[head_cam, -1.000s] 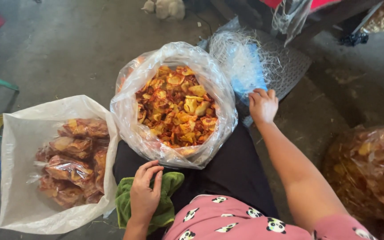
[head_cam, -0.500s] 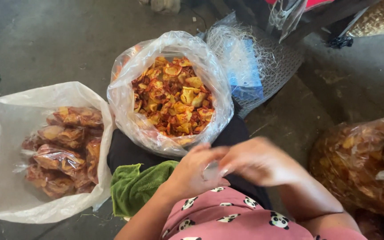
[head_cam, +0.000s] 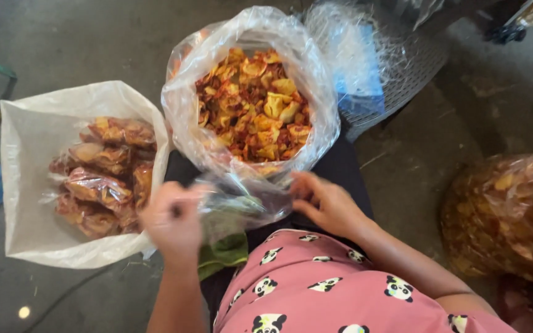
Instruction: The person places pieces of food from a large plastic bag into smaller plastic bags by hand and ties each bag shut using a thin string.
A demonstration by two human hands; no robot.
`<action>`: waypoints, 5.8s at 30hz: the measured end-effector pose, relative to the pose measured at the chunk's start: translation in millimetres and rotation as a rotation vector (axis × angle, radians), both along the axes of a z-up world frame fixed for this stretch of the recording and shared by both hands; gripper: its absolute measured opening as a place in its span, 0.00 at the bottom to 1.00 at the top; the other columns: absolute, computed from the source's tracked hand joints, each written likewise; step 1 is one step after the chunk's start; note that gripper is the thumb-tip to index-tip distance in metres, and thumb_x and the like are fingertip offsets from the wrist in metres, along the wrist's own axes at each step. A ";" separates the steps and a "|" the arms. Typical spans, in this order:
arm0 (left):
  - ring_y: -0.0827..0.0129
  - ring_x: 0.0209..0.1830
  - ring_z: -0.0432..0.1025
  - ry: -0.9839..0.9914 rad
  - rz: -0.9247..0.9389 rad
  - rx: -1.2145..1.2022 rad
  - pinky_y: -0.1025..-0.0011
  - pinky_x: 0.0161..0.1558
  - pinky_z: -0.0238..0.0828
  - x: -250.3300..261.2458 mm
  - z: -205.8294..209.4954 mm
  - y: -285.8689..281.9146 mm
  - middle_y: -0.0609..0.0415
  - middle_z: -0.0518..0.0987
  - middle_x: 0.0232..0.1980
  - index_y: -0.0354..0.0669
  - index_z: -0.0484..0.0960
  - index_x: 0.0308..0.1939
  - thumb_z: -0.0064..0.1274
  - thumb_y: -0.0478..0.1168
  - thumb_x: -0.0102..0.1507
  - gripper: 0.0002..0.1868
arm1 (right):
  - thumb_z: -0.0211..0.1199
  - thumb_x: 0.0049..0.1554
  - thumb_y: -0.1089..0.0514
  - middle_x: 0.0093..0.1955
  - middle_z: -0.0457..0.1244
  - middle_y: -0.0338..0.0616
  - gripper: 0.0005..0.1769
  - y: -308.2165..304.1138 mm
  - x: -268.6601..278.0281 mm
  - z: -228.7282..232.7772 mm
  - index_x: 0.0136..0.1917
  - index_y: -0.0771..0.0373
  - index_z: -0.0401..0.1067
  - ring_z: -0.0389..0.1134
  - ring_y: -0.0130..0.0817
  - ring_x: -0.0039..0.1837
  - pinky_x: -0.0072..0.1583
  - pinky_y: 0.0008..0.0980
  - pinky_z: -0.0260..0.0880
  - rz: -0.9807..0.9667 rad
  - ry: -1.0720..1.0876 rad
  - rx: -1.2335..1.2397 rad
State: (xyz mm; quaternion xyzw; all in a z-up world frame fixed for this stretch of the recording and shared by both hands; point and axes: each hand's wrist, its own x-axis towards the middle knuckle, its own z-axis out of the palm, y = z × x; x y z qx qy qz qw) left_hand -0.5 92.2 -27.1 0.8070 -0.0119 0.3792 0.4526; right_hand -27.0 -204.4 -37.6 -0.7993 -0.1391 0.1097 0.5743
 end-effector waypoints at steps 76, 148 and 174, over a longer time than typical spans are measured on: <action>0.61 0.59 0.70 -0.166 -1.274 0.106 0.58 0.67 0.62 46.1 123.3 -75.8 0.57 0.77 0.55 0.50 0.76 0.51 0.41 0.40 0.75 0.07 | 0.52 0.61 0.54 0.55 0.67 0.44 0.11 -11.6 40.7 117.5 0.56 0.52 0.70 0.69 0.38 0.52 0.50 0.42 0.71 0.653 -0.285 -0.574; 0.62 0.71 0.74 -0.154 -1.345 -2.005 0.45 0.81 0.62 154.3 -4.2 7.6 0.47 0.79 0.72 0.37 0.66 0.82 0.61 0.45 0.71 0.38 | 0.61 0.63 0.70 0.54 0.65 0.47 0.07 -49.4 249.5 -12.8 0.49 0.61 0.77 0.64 0.44 0.56 0.55 0.41 0.72 -0.174 -0.298 -0.871; 0.67 0.73 0.68 -0.244 -1.193 -2.108 0.46 0.84 0.51 147.2 -0.3 1.1 0.56 0.71 0.75 0.42 0.61 0.85 0.54 0.49 0.74 0.38 | 0.64 0.59 0.72 0.43 0.67 0.56 0.16 -38.3 227.1 -36.9 0.61 0.73 0.69 0.73 0.38 0.40 0.41 0.30 0.79 -0.187 0.205 0.154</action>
